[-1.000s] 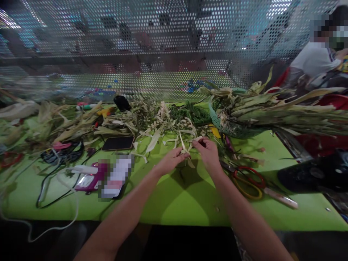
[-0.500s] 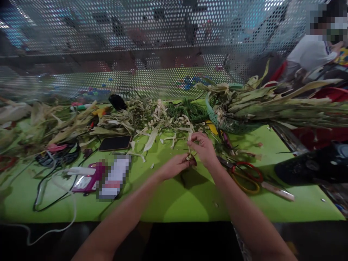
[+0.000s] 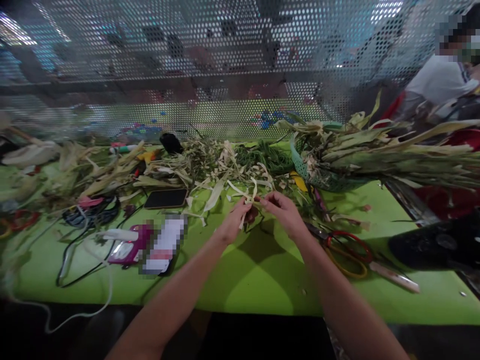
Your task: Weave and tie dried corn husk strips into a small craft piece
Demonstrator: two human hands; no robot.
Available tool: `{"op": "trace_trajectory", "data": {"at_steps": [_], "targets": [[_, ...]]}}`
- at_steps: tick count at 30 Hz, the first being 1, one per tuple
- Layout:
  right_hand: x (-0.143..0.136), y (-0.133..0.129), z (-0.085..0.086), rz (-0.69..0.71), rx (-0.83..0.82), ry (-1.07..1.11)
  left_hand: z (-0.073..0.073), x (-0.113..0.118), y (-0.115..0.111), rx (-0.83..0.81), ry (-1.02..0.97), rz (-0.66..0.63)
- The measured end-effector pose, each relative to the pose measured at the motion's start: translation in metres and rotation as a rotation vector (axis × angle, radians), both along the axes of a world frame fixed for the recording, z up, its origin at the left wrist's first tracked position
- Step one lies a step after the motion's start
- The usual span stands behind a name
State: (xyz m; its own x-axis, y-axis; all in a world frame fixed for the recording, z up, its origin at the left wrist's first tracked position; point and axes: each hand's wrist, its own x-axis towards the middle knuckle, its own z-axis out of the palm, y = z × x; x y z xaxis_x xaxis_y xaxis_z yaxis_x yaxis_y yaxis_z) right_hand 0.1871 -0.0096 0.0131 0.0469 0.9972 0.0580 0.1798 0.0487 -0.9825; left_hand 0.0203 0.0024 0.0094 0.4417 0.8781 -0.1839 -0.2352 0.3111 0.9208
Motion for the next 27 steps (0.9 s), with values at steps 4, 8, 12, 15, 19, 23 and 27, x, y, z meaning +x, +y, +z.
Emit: {"op": "trace_trajectory", "data": {"at_steps": [4, 8, 12, 15, 19, 23, 27], "targets": [[-0.004, -0.002, 0.000, 0.069, 0.037, -0.126, -0.003, -0.001, 0.001, 0.016, -0.052, -0.031], [-0.002, -0.001, -0.002, -0.036, 0.111, -0.203, -0.007, -0.002, 0.001, -0.003, -0.067, -0.008], [0.003, 0.001, 0.002, -0.105, 0.135, -0.251, -0.007, -0.005, 0.003, 0.007, -0.022, 0.031], [0.006, 0.001, 0.005, -0.129, 0.126, -0.252, -0.007, -0.008, 0.005, 0.035, -0.008, 0.027], [0.004, 0.002, 0.005, -0.024, 0.028, -0.125, -0.005, -0.009, 0.006, 0.083, 0.018, -0.009], [-0.002, 0.003, 0.002, 0.029, -0.018, 0.089, -0.003, -0.006, 0.006, 0.150, 0.094, -0.103], [-0.004, 0.002, -0.001, -0.043, -0.004, 0.116, -0.004, -0.003, 0.002, 0.173, 0.112, -0.122]]}}
